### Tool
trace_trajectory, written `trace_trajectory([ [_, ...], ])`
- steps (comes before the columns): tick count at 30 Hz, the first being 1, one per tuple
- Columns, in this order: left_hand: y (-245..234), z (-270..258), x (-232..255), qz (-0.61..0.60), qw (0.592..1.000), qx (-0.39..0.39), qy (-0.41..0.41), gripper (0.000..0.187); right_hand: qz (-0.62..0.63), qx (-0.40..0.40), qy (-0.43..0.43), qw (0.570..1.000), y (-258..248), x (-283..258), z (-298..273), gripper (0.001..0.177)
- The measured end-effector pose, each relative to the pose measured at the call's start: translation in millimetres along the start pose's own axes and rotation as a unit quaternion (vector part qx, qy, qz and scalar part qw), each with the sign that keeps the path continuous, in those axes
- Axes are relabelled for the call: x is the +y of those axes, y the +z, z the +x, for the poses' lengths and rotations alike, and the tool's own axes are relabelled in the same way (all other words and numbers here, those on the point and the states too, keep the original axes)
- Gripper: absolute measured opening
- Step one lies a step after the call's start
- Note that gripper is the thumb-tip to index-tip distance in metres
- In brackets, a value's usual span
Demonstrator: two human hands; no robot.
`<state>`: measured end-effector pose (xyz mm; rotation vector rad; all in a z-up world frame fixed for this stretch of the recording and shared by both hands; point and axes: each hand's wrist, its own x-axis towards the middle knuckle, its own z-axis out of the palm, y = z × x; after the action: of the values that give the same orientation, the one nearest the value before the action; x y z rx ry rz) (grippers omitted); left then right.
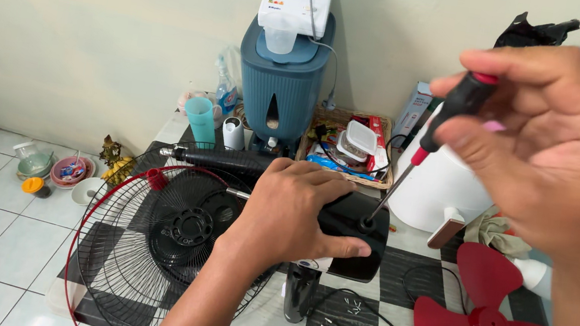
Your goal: The person disassembles a red electric fan on a checkered table. They remove the front grill, unscrew and detach the red fan blades, and then use a screwdriver to remove the motor housing from the fan stand.
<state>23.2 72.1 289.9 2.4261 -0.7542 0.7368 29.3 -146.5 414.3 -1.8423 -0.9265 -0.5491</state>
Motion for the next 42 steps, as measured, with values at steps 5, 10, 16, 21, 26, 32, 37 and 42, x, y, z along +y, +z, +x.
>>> trace_trajectory([
  [5,-1.3,1.1,-1.0,-0.006,1.0,-0.02,-0.02,0.074,-0.034,0.018,-0.014,0.999,1.2,-1.1,-2.1,0.036],
  [10,-0.7,1.8,-2.5,-0.002,1.0,-0.012,-0.016,0.077,-0.054,0.008,0.005,0.999,2.3,-2.9,-2.8,0.039],
  [16,0.8,0.6,-2.5,-0.001,1.0,0.0,-0.005,0.077,-0.058,-0.029,0.004,0.998,1.3,-7.2,0.6,0.041],
  [21,2.6,-0.5,-3.5,-0.001,1.0,-0.002,-0.008,0.078,-0.013,-0.068,0.021,0.997,-1.9,-7.0,1.9,0.041],
  [26,3.9,-0.9,-3.7,0.0,1.0,0.006,-0.005,0.078,-0.15,-0.012,-0.045,0.988,1.2,-5.1,-3.6,0.04],
  [32,5.3,0.3,-4.3,0.005,1.0,-0.001,-0.01,0.08,0.03,0.026,0.066,0.997,-4.3,-2.8,4.1,0.03],
  [37,5.8,0.6,-4.3,0.003,1.0,-0.008,-0.016,0.082,0.011,0.037,-0.009,0.999,0.9,2.0,2.9,0.032],
  [42,6.2,1.0,-4.2,0.001,1.0,-0.009,-0.016,0.082,-0.013,0.052,0.015,0.998,3.4,3.1,3.1,0.029],
])
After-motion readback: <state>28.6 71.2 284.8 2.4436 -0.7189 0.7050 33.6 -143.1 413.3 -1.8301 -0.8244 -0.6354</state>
